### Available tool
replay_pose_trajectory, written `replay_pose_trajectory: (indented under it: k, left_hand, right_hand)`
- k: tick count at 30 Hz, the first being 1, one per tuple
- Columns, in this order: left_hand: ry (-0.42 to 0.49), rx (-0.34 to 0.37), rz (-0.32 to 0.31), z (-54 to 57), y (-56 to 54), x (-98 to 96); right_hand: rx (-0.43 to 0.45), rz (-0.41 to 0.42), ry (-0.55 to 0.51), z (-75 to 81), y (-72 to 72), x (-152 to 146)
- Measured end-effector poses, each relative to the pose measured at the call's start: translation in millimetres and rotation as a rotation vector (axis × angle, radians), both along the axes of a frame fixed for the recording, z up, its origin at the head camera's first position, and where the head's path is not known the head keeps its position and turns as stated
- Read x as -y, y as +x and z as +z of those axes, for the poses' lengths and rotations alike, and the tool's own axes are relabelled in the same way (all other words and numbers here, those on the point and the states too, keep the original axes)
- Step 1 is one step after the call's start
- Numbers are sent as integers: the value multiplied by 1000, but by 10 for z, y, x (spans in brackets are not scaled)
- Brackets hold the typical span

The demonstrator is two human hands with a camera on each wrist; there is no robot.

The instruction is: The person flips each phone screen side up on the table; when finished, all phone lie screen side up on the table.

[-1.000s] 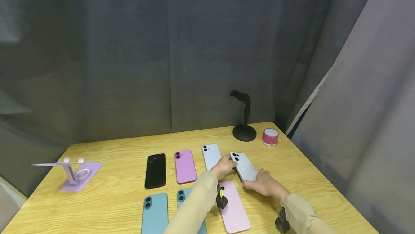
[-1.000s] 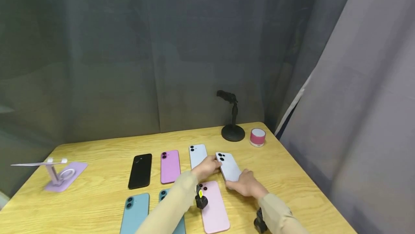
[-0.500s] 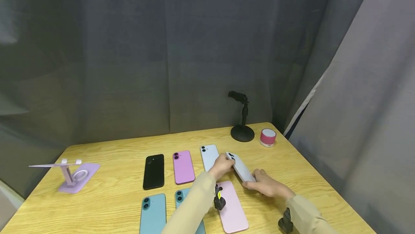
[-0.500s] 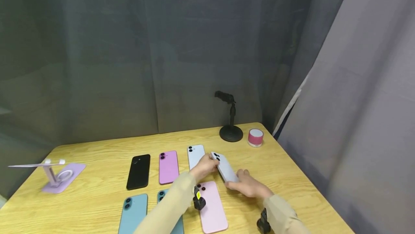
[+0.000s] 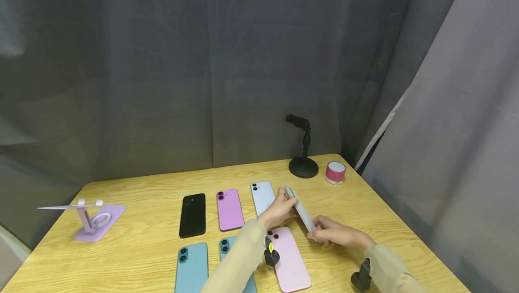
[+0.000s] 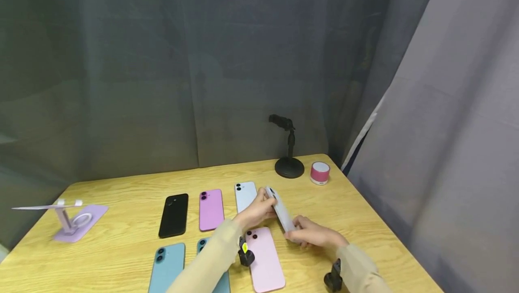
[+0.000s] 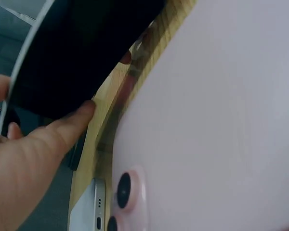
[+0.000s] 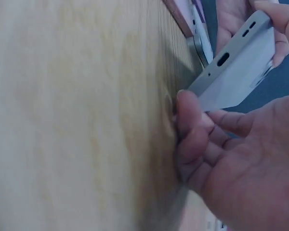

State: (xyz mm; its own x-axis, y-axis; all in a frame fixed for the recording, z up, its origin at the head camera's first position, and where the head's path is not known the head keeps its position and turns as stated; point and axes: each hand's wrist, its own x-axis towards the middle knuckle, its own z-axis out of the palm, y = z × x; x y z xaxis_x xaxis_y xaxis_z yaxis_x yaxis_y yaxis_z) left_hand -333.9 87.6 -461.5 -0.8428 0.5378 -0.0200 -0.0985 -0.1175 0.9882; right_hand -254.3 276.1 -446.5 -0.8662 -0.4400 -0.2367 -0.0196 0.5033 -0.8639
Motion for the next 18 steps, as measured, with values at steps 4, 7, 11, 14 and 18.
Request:
replay_pose_trajectory:
  k: [4, 7, 11, 14, 18]
  left_hand:
    - [-13, 1, -58, 29, 17, -7]
    - [-16, -1, -86, 53, 27, -4]
    - [7, 2, -84, 57, 43, 9]
    - [11, -18, -51, 58, 60, 20]
    - [13, -28, 30, 68, 85, 34]
  right_hand:
    - [38, 59, -93, -20, 24, -51]
    - [24, 64, -104, -29, 29, -72]
    - [25, 63, -133, -59, 43, -114]
    - [32, 54, -174, -97, 65, -152]
    - [18, 41, -191, -100, 96, -153]
